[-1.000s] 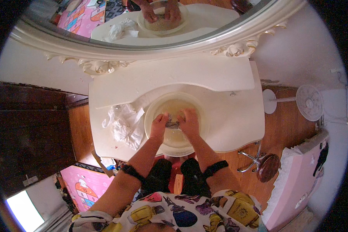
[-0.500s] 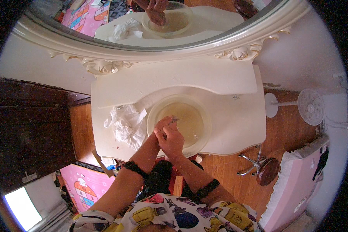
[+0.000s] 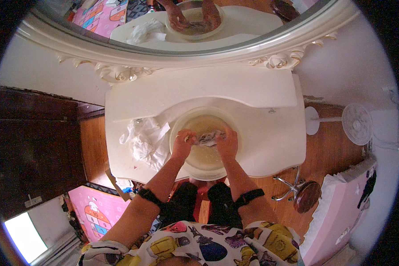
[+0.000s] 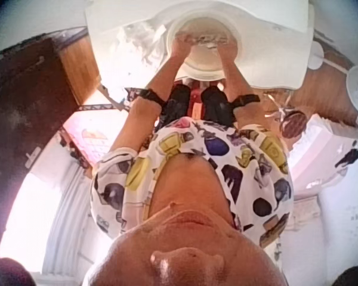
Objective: The person cleans the ornate frame and surface of a round mirror using a cloth and a bowl of liquid. The person wipes the top decorative elements, rinses and wrings the cloth in the bowl, and continues wiping different sections of the frame and the mirror glass.
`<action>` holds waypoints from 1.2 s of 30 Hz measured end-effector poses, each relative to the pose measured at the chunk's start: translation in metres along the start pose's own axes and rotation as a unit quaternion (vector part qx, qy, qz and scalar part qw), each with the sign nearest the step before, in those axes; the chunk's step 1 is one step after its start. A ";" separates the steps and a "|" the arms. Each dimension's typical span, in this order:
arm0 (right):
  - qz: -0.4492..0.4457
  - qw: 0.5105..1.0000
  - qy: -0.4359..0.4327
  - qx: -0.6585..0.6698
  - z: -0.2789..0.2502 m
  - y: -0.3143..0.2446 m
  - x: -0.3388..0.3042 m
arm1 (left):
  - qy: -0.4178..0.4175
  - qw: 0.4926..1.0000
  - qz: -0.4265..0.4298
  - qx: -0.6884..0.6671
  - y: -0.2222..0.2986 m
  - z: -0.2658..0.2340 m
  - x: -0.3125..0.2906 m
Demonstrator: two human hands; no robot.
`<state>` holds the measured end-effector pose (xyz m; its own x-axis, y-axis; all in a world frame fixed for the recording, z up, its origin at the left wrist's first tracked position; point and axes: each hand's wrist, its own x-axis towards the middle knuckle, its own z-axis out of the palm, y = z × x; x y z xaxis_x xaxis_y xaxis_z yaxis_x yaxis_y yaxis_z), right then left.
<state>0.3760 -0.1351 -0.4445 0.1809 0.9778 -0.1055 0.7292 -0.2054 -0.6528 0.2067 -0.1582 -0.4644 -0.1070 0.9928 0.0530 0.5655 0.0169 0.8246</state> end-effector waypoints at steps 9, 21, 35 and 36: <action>0.015 0.966 -0.138 0.218 -0.004 -0.064 -0.038 | -0.157 0.792 -0.350 -0.474 0.010 0.018 0.004; -0.043 0.997 0.003 0.072 -0.001 -0.046 -0.010 | -0.133 0.732 -0.441 -0.503 0.065 0.014 0.010; 0.117 0.908 -0.156 0.371 0.021 -0.004 -0.021 | -0.189 0.621 -0.576 -0.497 0.044 0.025 0.021; 0.111 0.903 -0.171 0.378 0.021 -0.027 -0.031 | -0.172 0.626 -0.577 -0.497 0.011 0.026 0.014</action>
<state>0.3369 -0.1591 -0.4393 -0.0418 0.8982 -0.4375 0.0176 -0.4372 -0.8992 0.2326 -0.1414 -0.4690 0.3031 0.3576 -0.8833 -0.5311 0.8330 0.1551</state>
